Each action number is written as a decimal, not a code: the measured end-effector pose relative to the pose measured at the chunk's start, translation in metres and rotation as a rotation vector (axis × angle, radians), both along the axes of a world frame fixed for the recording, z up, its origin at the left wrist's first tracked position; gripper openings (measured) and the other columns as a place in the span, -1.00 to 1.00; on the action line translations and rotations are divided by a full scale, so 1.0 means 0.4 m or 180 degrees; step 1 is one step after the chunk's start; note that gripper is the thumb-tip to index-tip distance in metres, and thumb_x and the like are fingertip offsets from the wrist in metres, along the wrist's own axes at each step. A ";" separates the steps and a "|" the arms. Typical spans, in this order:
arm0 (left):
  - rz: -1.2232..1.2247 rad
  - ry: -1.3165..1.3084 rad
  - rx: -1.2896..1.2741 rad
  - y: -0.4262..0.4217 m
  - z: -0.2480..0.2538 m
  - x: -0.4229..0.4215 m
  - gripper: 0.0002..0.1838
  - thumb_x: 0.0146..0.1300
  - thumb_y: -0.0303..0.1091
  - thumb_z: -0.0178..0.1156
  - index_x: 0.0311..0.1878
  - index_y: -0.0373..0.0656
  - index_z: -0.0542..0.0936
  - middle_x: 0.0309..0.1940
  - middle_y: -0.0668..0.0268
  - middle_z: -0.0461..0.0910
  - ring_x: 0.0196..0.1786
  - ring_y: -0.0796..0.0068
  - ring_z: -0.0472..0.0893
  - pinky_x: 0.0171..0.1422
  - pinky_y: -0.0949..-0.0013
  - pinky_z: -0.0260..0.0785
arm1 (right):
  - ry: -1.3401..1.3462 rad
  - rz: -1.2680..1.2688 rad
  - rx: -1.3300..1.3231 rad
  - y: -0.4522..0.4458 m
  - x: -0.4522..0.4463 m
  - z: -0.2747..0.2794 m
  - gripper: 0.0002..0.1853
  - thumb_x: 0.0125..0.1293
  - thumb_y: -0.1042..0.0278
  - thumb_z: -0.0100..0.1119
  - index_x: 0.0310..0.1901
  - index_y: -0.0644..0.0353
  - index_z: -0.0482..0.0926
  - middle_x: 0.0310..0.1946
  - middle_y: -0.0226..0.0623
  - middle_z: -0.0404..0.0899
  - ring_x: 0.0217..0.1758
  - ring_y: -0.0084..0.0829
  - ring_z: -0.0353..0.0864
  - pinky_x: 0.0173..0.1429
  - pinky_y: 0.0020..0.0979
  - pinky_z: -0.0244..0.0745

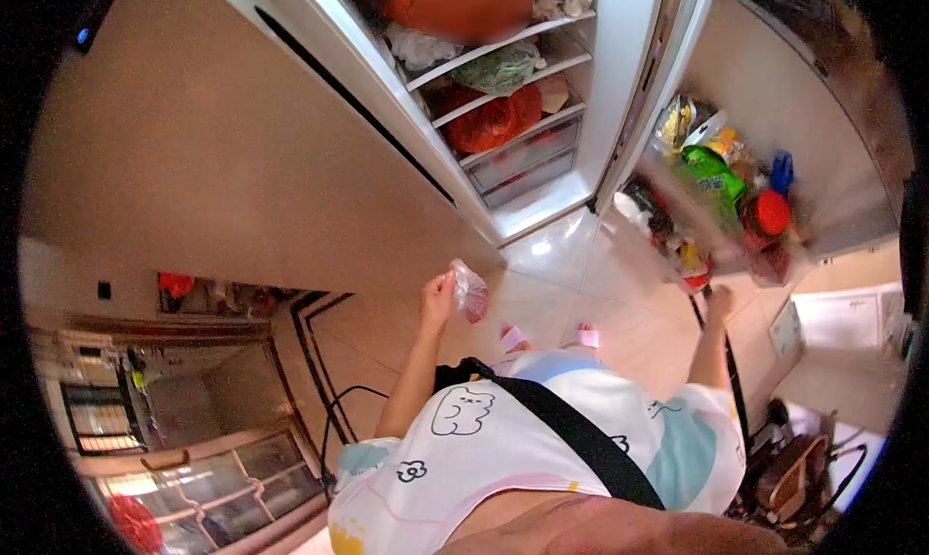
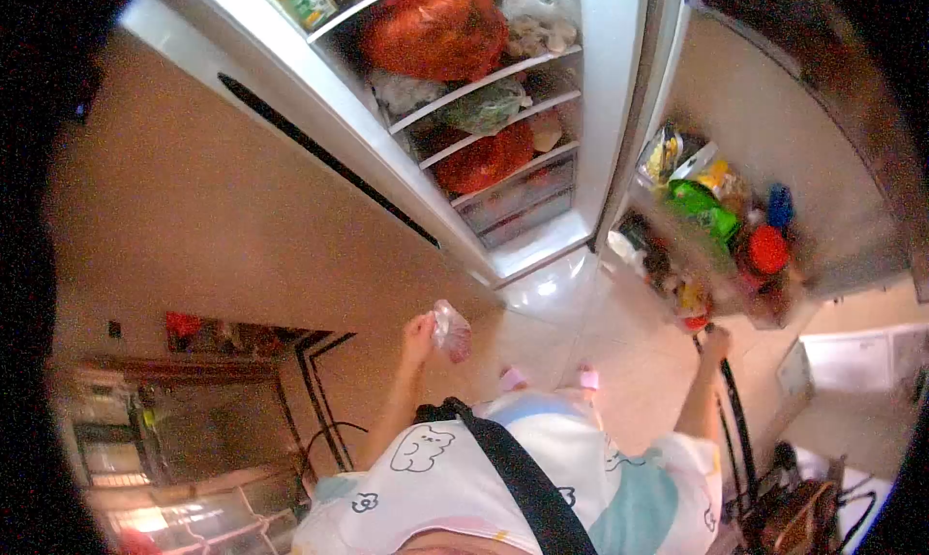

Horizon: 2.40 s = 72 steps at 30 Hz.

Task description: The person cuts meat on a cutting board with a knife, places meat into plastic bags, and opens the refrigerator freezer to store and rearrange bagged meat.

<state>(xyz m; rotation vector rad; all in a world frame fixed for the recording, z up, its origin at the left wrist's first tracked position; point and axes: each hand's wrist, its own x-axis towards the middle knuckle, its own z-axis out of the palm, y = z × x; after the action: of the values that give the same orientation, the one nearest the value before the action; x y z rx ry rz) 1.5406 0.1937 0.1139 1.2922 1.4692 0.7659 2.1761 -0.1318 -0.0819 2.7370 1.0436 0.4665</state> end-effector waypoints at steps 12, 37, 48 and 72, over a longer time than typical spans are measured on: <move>0.0113 -0.0521 0.0366 -0.107 0.196 0.169 -0.71 0.30 -0.23 0.09 -0.46 -0.21 0.57 -0.56 0.57 0.44 -0.48 0.76 0.33 -0.41 0.57 0.19 | 0.3510 -0.0598 0.6826 -0.054 0.391 0.341 -0.46 0.34 -0.03 -0.12 0.19 0.20 0.29 0.07 -0.27 0.44 0.04 -0.31 0.48 0.18 -0.23 0.36; -0.0449 -0.0694 0.0195 -0.585 0.542 0.043 -0.68 0.26 -0.17 0.15 -0.46 -0.23 0.61 -0.56 0.43 0.53 -0.51 0.65 0.45 -0.47 0.52 0.28 | 0.2131 0.1368 0.5159 -0.139 -0.607 0.706 -0.62 0.41 0.16 -0.14 -0.06 0.35 0.49 -0.18 -0.23 0.53 -0.09 -0.37 0.46 0.04 -0.42 0.33; -0.0759 -0.0949 0.0337 -0.591 0.591 0.010 -0.70 0.27 -0.18 0.14 -0.44 -0.23 0.58 -0.57 0.46 0.51 -0.53 0.71 0.41 -0.46 0.54 0.28 | 0.4118 0.3018 0.1526 0.026 -1.115 1.100 -0.31 0.01 0.16 0.36 0.20 0.08 0.33 -0.19 -0.13 0.56 -0.32 -0.29 0.59 -0.18 -0.33 0.51; -0.1069 0.4896 0.1398 0.157 0.665 0.427 -0.59 0.14 -0.17 0.20 -0.08 -0.32 0.48 0.04 0.08 0.39 -0.16 0.14 0.60 -0.15 0.20 0.50 | 0.6469 0.3019 0.2169 0.766 -0.563 1.077 -0.86 0.18 0.64 0.02 -0.25 0.37 0.55 -0.58 -0.38 0.51 -0.62 -0.66 0.43 -0.53 -0.61 0.35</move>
<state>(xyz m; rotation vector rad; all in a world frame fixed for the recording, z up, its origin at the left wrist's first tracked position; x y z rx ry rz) 1.7114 0.2566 0.3799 2.6505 2.1135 -0.3627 1.9508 0.1747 0.3490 1.9348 2.6158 -2.8235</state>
